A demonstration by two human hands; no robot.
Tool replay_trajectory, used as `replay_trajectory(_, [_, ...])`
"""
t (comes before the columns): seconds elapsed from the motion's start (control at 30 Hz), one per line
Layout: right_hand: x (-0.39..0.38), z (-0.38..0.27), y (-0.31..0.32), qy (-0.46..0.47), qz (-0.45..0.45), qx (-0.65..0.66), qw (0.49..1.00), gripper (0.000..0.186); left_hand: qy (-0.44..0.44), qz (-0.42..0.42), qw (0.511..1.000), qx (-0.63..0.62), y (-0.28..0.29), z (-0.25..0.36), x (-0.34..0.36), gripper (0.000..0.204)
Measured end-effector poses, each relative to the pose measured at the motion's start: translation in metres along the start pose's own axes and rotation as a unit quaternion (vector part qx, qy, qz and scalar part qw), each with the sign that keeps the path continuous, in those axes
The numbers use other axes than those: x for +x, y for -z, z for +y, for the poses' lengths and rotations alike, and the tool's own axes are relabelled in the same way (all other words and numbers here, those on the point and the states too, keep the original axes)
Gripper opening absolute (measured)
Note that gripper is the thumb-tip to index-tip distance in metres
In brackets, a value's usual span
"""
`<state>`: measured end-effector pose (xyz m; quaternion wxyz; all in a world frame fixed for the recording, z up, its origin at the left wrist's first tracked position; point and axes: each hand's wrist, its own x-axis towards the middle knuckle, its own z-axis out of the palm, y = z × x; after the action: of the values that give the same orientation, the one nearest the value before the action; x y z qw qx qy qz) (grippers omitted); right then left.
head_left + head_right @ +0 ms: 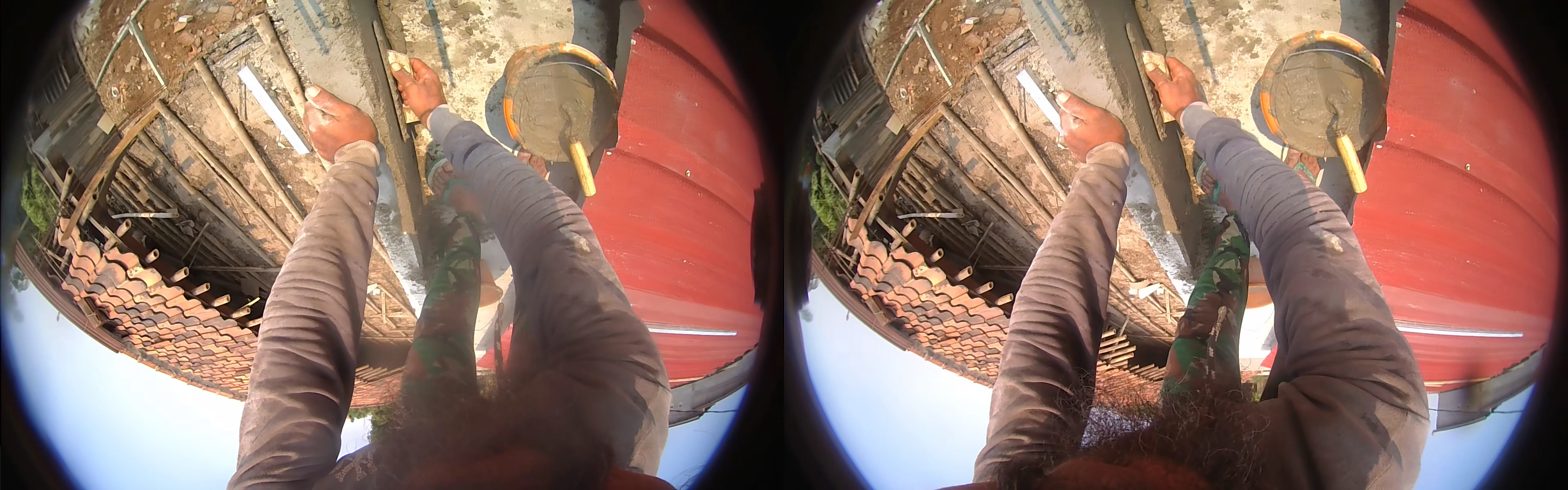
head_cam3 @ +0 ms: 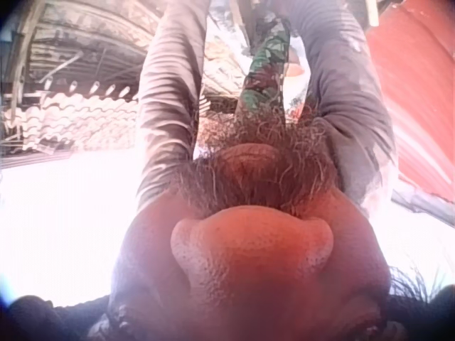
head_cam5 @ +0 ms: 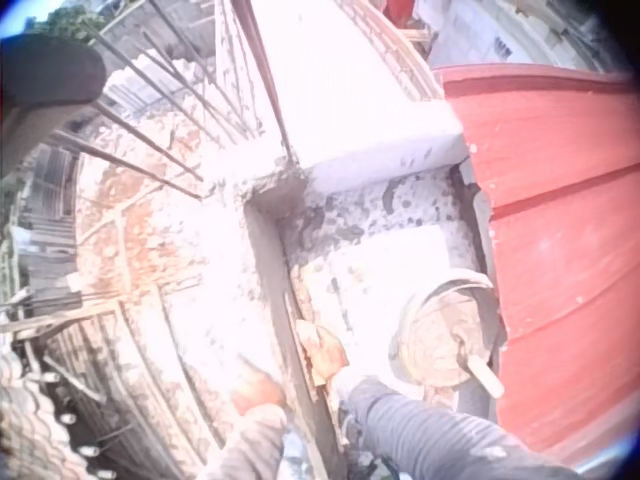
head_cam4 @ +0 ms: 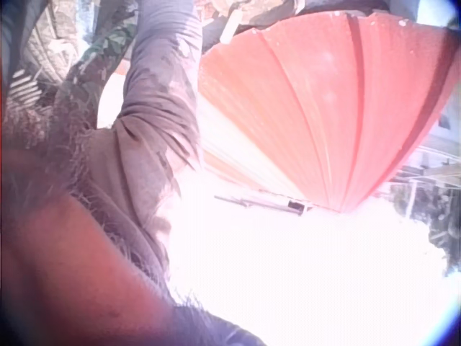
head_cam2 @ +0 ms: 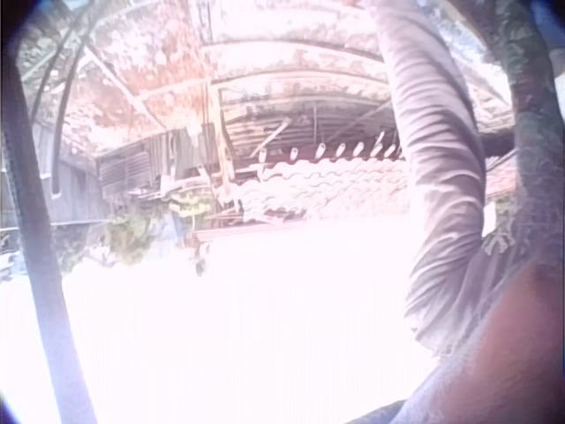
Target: The person applies mortar to a concrete ledge on a rooftop using a trowel, dipping the tool into a bucket of mixture and spreading it along the surface.
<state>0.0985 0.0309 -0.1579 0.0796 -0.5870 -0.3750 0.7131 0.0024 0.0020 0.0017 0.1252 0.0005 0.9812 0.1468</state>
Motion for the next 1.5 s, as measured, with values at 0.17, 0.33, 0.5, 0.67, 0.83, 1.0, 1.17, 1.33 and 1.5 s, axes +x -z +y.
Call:
replay_trajectory(0.17, [0.015,0.013,-0.002,-0.001,0.078,0.017,0.997,0.051,-0.006,-0.018,1.000,-0.005,0.003,0.012,-0.002,0.067])
replay_trajectory(0.33, [-0.021,-0.022,0.012,0.010,-0.044,0.065,0.997,0.049,-0.009,-0.001,1.000,-0.003,-0.001,-0.005,0.002,0.065])
replay_trajectory(0.5, [0.002,0.001,0.035,-0.042,-0.043,0.097,0.993,0.065,-0.016,0.008,1.000,-0.002,-0.002,-0.002,0.002,0.064])
replay_trajectory(0.67, [0.016,0.006,0.025,-0.062,-0.022,0.107,0.992,0.080,-0.025,0.012,1.000,-0.013,-0.001,-0.002,0.001,0.064])
replay_trajectory(0.83, [0.011,-0.021,0.004,0.022,-0.020,0.109,0.994,0.064,-0.003,-0.014,1.000,-0.012,0.002,0.002,0.000,0.072])
replay_trajectory(1.0, [-0.054,-0.033,0.005,-0.018,-0.041,0.140,0.989,0.031,0.041,-0.040,0.998,0.010,0.009,0.007,-0.001,0.073])
replay_trajectory(1.17, [-0.015,-0.092,-0.005,0.156,-0.045,0.048,0.986,0.042,0.008,-0.006,1.000,-0.007,0.006,0.005,-0.002,0.067])
replay_trajectory(1.33, [0.093,-0.119,0.003,0.026,0.023,-0.059,0.998,0.044,-0.018,-0.013,1.000,-0.006,-0.004,0.006,-0.001,0.067])
replay_trajectory(1.5, [0.019,-0.024,-0.003,-0.037,0.018,-0.041,0.998,0.057,0.008,-0.002,1.000,0.001,0.004,0.004,-0.002,0.069])
